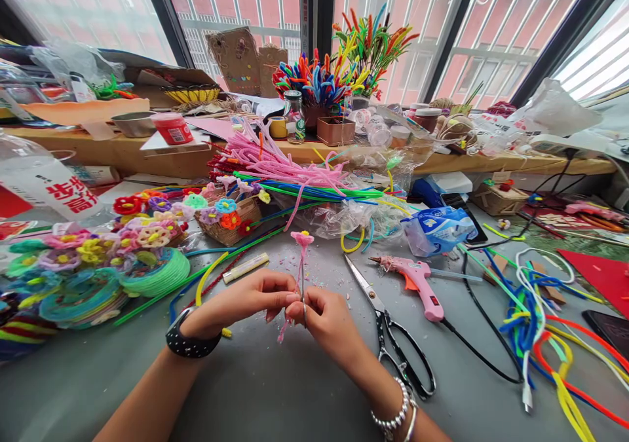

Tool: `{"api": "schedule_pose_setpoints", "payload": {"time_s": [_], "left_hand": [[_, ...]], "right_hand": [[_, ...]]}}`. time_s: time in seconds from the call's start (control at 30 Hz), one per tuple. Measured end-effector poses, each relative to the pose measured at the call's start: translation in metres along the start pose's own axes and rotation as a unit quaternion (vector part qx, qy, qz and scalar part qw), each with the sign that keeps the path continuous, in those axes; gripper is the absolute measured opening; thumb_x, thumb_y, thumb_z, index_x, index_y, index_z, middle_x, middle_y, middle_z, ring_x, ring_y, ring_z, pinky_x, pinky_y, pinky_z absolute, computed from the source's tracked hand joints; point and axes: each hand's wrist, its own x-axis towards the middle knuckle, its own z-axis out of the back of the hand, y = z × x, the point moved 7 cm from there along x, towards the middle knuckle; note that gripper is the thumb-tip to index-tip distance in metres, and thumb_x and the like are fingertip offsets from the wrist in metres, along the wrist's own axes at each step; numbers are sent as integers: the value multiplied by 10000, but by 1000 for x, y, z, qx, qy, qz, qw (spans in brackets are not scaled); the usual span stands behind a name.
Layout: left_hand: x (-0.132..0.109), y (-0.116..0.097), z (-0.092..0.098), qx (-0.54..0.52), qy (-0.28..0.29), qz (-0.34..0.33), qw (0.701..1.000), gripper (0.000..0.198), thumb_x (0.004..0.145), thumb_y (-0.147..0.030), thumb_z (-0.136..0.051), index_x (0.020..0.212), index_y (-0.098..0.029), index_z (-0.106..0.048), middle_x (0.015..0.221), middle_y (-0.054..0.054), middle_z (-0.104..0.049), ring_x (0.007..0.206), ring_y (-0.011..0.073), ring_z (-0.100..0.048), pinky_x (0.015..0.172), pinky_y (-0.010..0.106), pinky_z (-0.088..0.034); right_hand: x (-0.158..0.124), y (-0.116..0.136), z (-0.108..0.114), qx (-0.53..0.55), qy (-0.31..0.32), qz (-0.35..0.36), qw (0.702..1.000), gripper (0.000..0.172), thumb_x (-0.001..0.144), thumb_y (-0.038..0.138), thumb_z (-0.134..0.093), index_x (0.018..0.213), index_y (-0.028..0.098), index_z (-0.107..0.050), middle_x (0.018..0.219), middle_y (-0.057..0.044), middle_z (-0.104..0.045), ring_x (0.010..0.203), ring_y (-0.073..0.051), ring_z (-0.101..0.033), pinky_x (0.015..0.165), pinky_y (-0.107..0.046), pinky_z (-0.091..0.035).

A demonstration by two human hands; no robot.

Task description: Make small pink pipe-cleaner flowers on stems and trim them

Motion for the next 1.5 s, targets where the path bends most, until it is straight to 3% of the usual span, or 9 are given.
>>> {"api": "schedule_pose_setpoints", "payload": {"time_s": [0.13,0.33,0.6,0.77,1.03,1.27,1.5], "left_hand": [[0,0,2,2,-9,3,1000,247,744,-369,-510,669,-136,-539,587,-38,-489,486,43,-387,459,155,-306],[1,3,-1,4,5,9,1000,265,729,-388,-522,674,-131,-550,611,-24,-523,497,48,-405,467,158,-324],[0,2,0,8,-6,18,1000,263,730,-385,-518,671,-130,-544,623,-19,-531,502,47,-398,468,155,-327],[1,5,1,3,-23,26,999,264,727,-406,-513,722,-142,-524,634,-31,-525,482,43,-403,446,155,-327],[1,-2,10,-13,-84,-18,996,227,739,-355,-523,697,-133,-500,604,-36,-512,510,52,-432,490,173,-352],[0,-2,10,-13,-81,-17,997,206,730,-328,-546,687,-131,-508,612,-35,-529,523,52,-440,493,171,-347],[1,-4,8,-25,-78,-7,997,223,728,-341,-542,669,-132,-491,582,-41,-510,509,55,-429,481,177,-330]], "right_hand": [[0,-2,1,-8,-21,-11,1000,630,619,751,-320,588,150,-504,549,17,-395,525,-102,-350,498,-223,-308],[-1,2,-4,18,22,17,999,628,667,734,-269,613,152,-498,544,29,-362,499,-88,-317,464,-208,-269],[0,-2,2,-22,-22,-4,999,628,659,737,-276,568,155,-493,557,8,-432,542,-114,-402,524,-223,-334],[0,-2,1,-48,-16,4,999,595,703,700,-272,572,161,-490,560,10,-425,545,-113,-387,503,-216,-311],[-1,-1,0,-113,-17,3,993,551,695,690,-329,568,167,-444,501,39,-337,477,-90,-295,450,-223,-209],[0,5,-10,-29,52,30,998,624,687,727,-223,690,167,-496,579,26,-344,534,-103,-309,472,-214,-254],[0,2,-14,51,65,14,997,620,683,730,-236,697,164,-490,557,45,-289,483,-78,-241,437,-202,-224]]}}
